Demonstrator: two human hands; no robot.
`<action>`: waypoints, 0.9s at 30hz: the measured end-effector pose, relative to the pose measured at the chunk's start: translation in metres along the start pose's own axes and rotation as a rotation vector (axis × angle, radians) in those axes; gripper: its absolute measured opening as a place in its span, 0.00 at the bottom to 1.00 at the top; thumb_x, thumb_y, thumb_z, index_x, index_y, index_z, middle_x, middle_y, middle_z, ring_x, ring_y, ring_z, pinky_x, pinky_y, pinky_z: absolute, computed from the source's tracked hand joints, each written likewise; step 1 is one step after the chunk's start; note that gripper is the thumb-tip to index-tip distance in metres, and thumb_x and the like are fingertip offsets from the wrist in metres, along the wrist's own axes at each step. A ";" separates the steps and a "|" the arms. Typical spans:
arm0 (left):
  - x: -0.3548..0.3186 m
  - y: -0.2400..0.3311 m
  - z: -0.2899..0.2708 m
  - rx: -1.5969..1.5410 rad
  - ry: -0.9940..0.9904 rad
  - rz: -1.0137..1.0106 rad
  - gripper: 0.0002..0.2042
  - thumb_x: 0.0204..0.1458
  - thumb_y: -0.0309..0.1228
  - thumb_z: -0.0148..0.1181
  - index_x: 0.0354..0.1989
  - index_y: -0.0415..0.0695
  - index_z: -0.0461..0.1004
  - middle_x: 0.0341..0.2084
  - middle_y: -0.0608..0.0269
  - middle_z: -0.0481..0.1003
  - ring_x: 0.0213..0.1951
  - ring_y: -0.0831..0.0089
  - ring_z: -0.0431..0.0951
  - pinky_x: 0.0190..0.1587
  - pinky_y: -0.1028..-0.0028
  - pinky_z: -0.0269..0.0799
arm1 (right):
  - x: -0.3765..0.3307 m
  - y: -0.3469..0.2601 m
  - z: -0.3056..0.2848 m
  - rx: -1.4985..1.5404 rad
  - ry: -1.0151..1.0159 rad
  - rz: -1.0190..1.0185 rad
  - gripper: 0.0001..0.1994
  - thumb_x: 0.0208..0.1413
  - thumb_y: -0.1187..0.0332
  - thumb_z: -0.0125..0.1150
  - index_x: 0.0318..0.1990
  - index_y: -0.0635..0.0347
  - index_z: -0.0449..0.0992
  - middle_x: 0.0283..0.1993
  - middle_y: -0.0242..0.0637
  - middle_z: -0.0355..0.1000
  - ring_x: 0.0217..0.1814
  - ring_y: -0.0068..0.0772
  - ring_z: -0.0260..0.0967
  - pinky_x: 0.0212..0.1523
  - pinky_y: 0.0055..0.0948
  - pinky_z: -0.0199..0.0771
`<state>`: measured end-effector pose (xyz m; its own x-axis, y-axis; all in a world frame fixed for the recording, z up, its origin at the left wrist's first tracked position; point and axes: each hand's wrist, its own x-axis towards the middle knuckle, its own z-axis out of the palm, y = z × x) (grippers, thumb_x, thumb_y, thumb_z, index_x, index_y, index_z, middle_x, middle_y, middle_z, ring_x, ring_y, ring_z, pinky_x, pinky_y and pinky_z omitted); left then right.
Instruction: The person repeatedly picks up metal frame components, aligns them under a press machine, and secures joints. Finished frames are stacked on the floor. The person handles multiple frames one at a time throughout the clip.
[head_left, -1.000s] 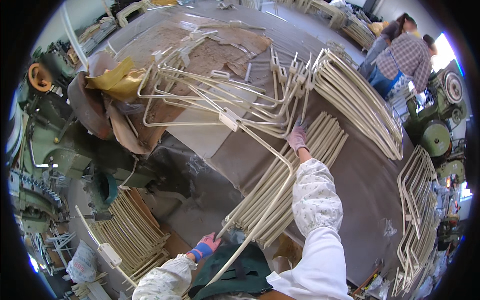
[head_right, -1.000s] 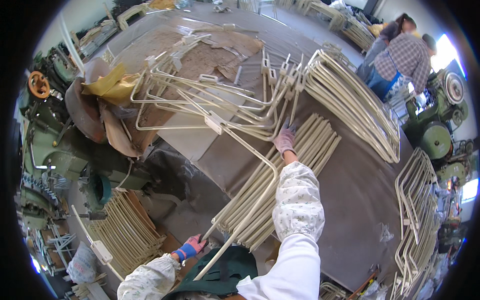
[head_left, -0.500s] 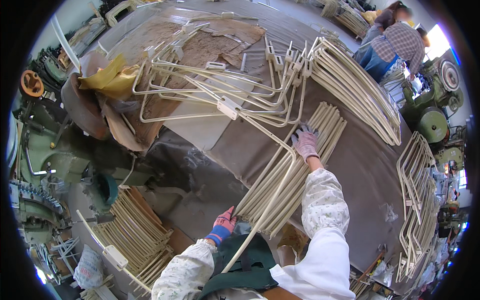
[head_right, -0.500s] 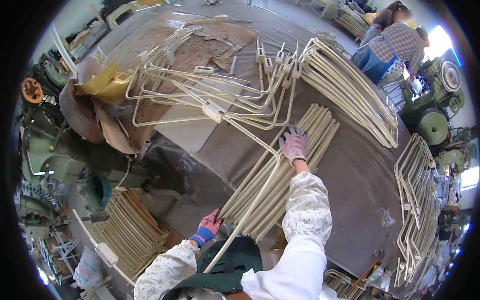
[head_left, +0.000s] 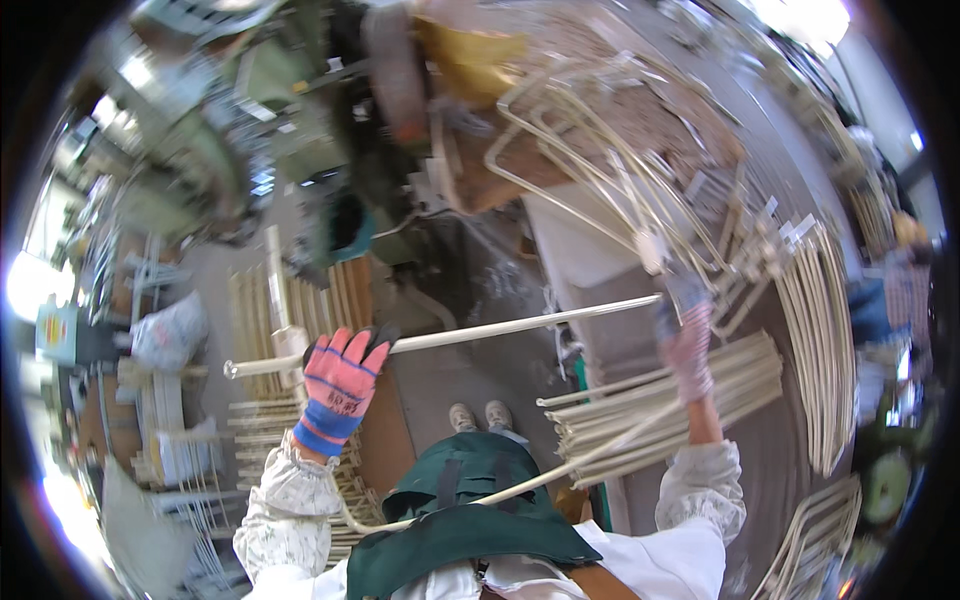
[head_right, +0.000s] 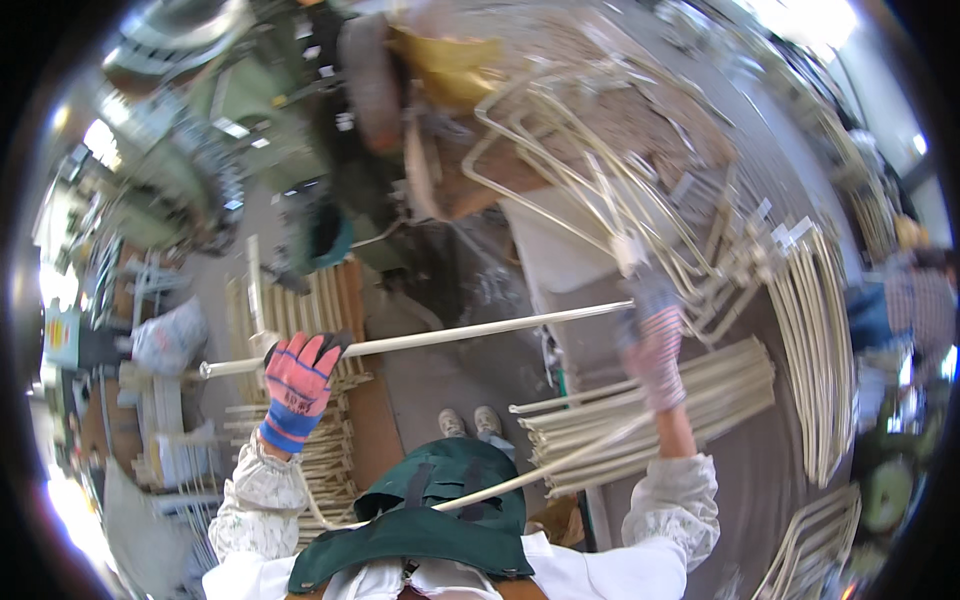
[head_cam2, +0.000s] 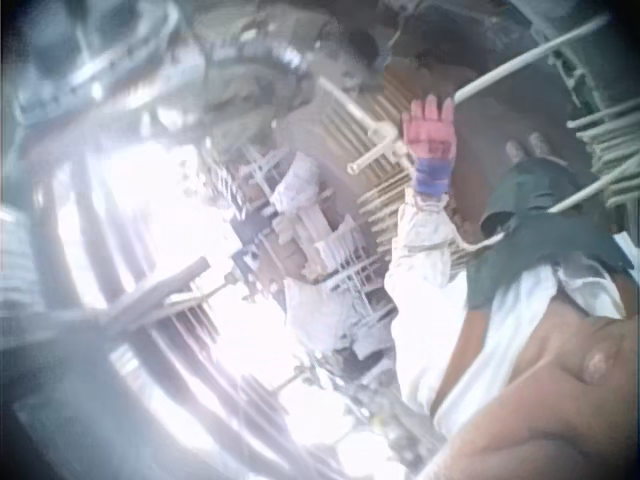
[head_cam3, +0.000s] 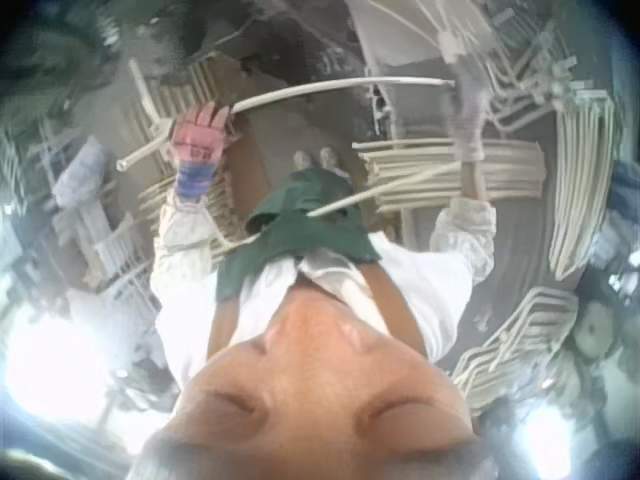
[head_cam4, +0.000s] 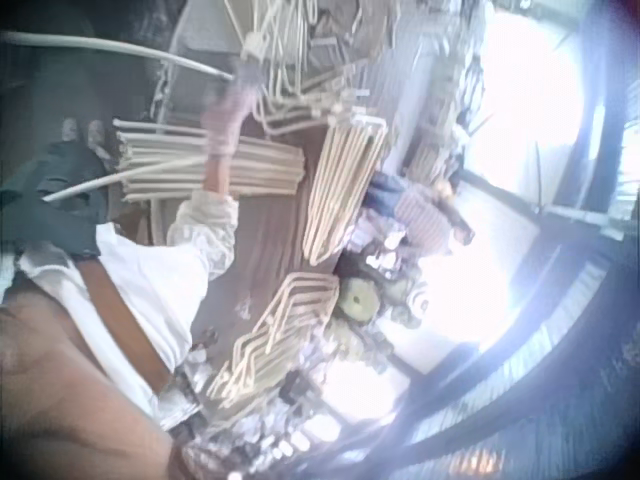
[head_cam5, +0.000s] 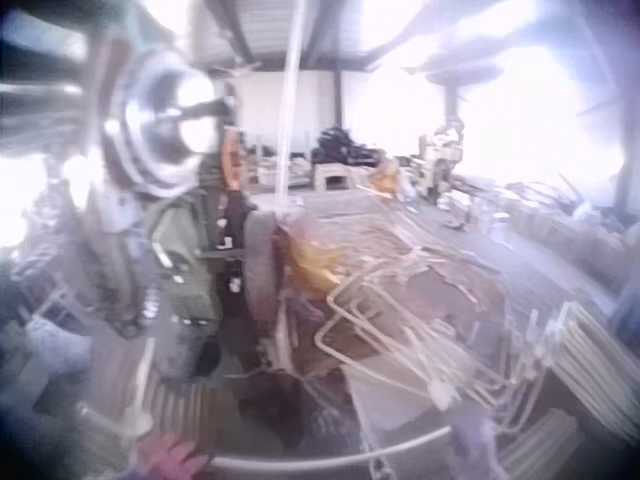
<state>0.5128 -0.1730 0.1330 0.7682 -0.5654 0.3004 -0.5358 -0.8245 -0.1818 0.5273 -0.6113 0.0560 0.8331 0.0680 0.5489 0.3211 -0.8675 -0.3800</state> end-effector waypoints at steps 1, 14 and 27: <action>0.000 -0.004 -0.010 -0.006 0.020 -0.023 0.17 0.29 0.25 0.55 0.34 0.50 0.74 0.34 0.60 0.72 0.38 0.61 0.70 0.39 0.65 0.67 | 0.017 -0.046 0.010 -0.009 -0.188 -0.198 0.22 0.42 0.65 0.58 0.48 0.57 0.67 0.53 0.44 0.61 0.56 0.49 0.56 0.56 0.46 0.55; -0.014 -0.028 0.064 -1.261 0.450 -0.614 0.07 0.46 0.30 0.59 0.33 0.42 0.73 0.26 0.62 0.72 0.28 0.70 0.73 0.29 0.73 0.69 | 0.082 -0.142 0.051 0.308 -0.330 -0.225 0.09 0.47 0.74 0.52 0.37 0.62 0.74 0.24 0.46 0.70 0.25 0.41 0.70 0.27 0.28 0.68; 0.032 -0.120 0.109 -2.171 0.671 -1.227 0.09 0.49 0.34 0.58 0.30 0.41 0.70 0.25 0.55 0.76 0.17 0.77 0.72 0.16 0.82 0.67 | 0.113 -0.166 0.095 0.114 -0.746 0.022 0.13 0.47 0.62 0.58 0.22 0.65 0.70 0.15 0.49 0.59 0.17 0.46 0.48 0.18 0.34 0.57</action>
<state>0.6401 -0.0942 0.0626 0.9135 0.2685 -0.3055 0.0351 0.6963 0.7169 0.6108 -0.4132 0.1101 0.9107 0.4024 -0.0936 0.3121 -0.8186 -0.4821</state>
